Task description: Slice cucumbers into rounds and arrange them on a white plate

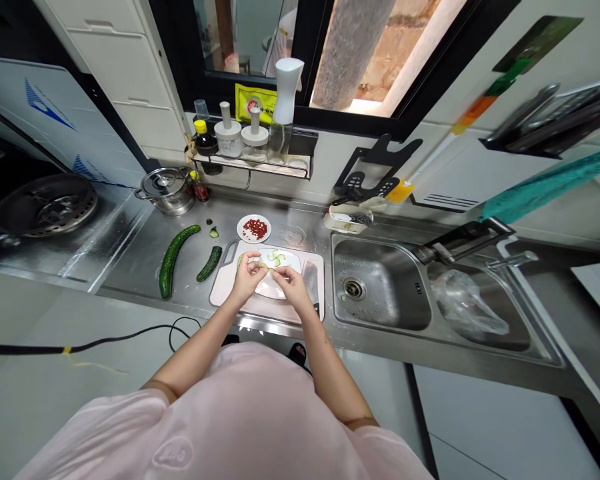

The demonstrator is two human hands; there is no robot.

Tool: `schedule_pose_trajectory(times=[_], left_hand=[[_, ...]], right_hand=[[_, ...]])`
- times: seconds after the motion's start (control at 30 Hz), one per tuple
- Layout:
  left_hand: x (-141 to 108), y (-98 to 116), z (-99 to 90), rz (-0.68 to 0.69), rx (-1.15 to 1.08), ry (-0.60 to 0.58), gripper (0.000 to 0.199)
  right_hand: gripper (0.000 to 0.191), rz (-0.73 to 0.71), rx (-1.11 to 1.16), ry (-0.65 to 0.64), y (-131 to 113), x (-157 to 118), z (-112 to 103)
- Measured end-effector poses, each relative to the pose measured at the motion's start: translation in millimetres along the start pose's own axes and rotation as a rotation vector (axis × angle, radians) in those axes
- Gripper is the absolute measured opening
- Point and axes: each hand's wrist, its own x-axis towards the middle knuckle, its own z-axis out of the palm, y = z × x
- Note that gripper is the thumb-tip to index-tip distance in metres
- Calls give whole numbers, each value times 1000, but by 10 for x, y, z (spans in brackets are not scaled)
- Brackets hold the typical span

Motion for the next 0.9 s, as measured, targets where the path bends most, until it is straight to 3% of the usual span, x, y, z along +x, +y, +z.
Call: schedule_pose_trajectory(times=[0.4,0.7,0.9], left_hand=[[55,-102,95,2,30,15,57],[203,-298,153,-12,19,-24,51],[339,-451,180,-23,-11,-25,38]], right_hand=[[28,-54,-30,57,17,45,-91],[28,-37,-145,-34,-30,236,-378],[29,-8,-197,-96,92,412,-553]])
